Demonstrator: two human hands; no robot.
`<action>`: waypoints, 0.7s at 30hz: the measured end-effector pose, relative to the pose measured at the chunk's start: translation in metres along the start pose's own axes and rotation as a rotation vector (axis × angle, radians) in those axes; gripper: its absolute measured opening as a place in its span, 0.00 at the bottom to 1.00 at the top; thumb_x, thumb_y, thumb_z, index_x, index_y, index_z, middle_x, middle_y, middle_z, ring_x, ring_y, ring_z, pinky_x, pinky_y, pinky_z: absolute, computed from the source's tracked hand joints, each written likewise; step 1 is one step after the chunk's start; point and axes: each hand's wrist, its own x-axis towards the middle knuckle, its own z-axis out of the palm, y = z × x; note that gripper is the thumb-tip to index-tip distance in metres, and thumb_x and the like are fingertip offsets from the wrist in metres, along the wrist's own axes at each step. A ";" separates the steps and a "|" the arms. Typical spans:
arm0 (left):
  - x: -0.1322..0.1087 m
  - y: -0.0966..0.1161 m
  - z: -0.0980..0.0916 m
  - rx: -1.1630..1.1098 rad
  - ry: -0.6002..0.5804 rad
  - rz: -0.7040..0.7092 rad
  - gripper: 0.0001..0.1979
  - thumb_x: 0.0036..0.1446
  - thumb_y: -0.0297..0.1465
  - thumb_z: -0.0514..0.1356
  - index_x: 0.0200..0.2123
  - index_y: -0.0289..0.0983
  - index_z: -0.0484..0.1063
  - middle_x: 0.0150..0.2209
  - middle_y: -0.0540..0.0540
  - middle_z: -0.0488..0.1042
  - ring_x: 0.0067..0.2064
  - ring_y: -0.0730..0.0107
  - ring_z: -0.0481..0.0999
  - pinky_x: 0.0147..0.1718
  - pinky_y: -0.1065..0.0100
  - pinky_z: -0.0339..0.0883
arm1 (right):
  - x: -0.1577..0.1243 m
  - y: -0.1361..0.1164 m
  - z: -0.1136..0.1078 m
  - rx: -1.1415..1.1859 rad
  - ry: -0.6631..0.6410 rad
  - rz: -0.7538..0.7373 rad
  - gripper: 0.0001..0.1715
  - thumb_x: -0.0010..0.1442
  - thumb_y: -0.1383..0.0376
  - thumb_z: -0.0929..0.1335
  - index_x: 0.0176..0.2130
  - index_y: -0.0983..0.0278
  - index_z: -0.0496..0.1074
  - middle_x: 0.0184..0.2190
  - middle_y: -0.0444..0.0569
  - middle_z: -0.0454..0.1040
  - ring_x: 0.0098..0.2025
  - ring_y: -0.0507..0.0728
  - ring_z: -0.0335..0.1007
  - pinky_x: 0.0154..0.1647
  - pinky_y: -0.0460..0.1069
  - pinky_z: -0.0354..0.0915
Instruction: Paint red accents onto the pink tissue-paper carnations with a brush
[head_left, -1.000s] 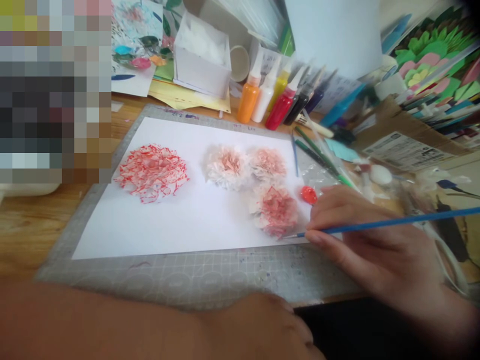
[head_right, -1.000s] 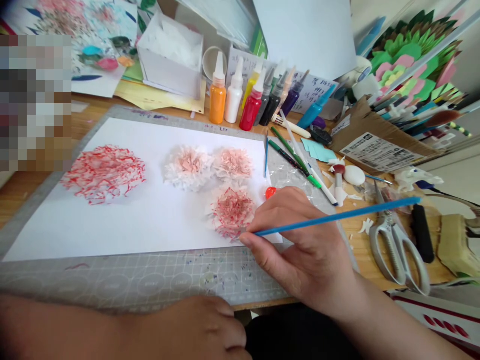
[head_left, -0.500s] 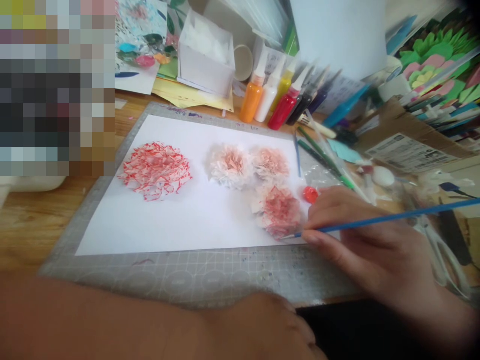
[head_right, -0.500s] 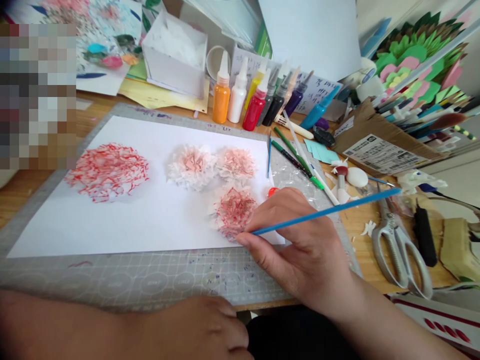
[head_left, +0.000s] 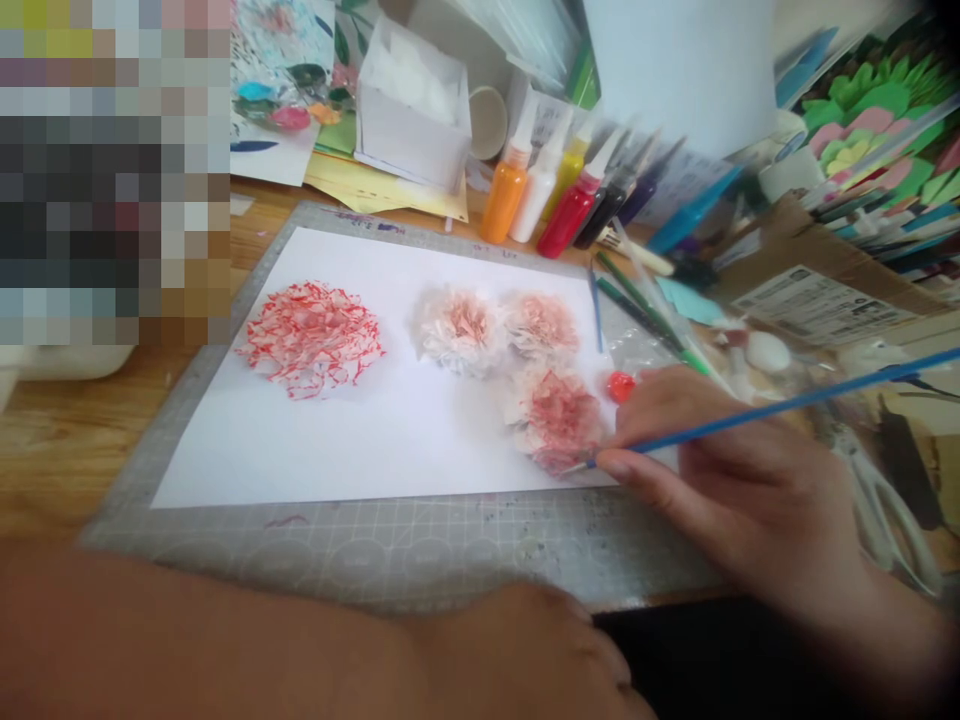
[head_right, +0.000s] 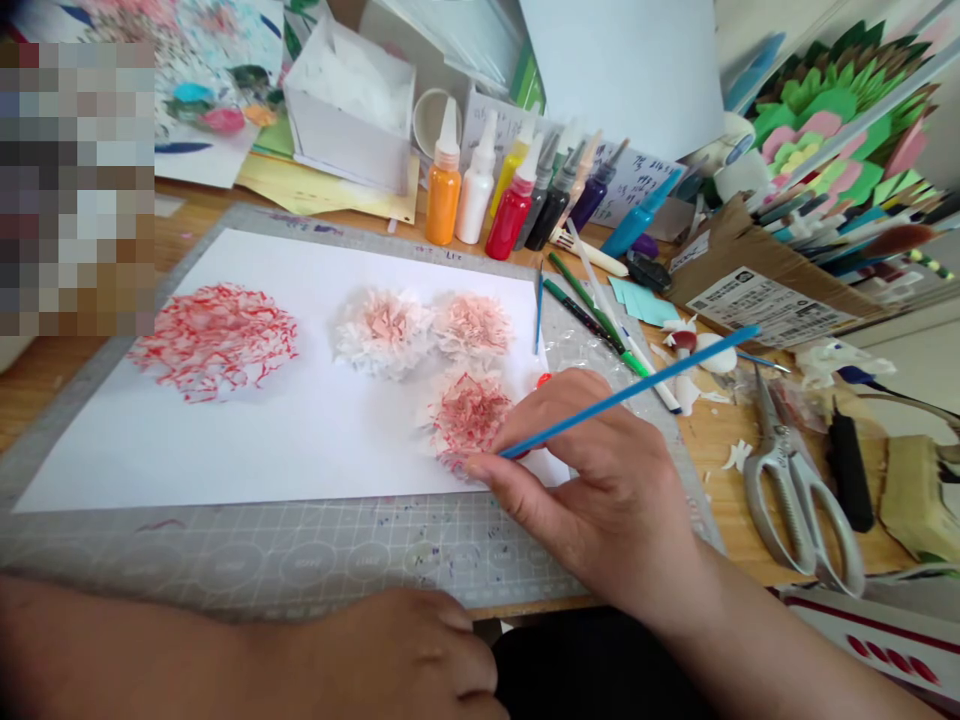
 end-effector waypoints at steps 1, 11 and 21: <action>0.000 0.000 0.000 -0.003 0.010 0.005 0.09 0.52 0.32 0.65 0.25 0.38 0.67 0.23 0.56 0.72 0.25 0.77 0.71 0.27 0.73 0.67 | 0.000 0.000 0.000 -0.005 0.003 0.007 0.04 0.53 0.68 0.71 0.31 0.61 0.72 0.24 0.45 0.73 0.29 0.55 0.70 0.36 0.54 0.67; 0.001 0.002 0.001 -0.014 0.029 -0.009 0.07 0.51 0.32 0.65 0.29 0.39 0.70 0.23 0.56 0.73 0.23 0.77 0.69 0.26 0.72 0.66 | 0.001 0.001 0.002 -0.055 0.028 -0.002 0.04 0.53 0.67 0.72 0.29 0.60 0.72 0.25 0.45 0.73 0.31 0.56 0.71 0.34 0.52 0.67; 0.001 -0.001 0.005 -0.020 0.042 -0.005 0.07 0.51 0.32 0.65 0.28 0.39 0.69 0.21 0.56 0.71 0.22 0.76 0.67 0.24 0.72 0.65 | 0.002 0.000 0.002 -0.065 0.013 -0.003 0.05 0.52 0.68 0.72 0.29 0.61 0.71 0.25 0.45 0.73 0.31 0.55 0.71 0.34 0.51 0.67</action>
